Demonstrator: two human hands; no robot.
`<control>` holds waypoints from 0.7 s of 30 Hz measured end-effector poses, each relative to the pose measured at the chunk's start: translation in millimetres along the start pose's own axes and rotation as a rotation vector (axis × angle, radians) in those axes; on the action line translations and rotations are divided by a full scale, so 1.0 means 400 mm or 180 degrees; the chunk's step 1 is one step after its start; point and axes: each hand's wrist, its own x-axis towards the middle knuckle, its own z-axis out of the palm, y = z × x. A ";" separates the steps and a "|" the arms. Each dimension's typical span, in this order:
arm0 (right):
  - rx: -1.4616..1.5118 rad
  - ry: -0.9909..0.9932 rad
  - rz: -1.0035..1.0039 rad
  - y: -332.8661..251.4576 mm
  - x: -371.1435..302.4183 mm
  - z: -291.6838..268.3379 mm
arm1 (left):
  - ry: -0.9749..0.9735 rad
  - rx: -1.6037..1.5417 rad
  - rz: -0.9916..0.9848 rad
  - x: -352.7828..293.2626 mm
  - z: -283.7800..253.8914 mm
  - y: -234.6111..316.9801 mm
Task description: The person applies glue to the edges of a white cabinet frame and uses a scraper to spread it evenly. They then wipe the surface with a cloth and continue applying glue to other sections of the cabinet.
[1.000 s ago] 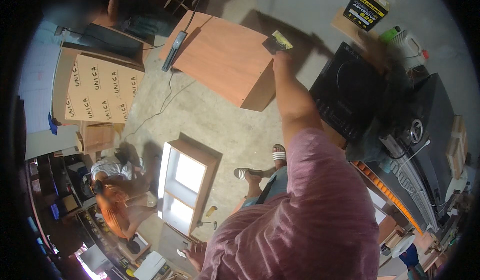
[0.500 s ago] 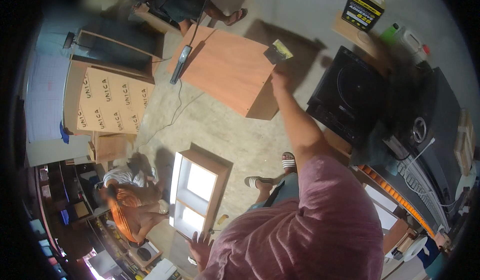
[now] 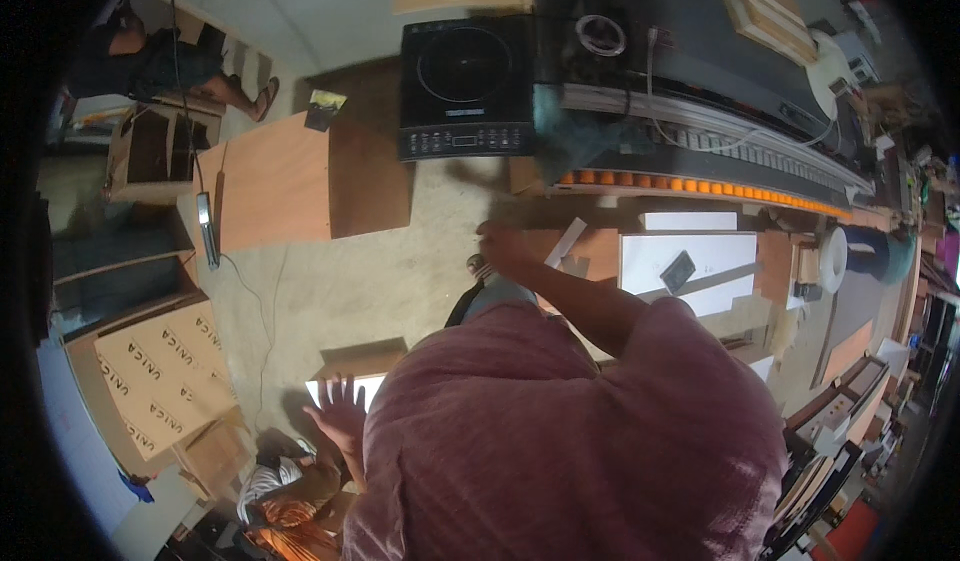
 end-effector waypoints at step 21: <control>-0.1887 0.1826 -0.1208 -0.017 0.145 -0.377 | -0.1484 -0.0384 -0.0097 0.092 0.464 0.096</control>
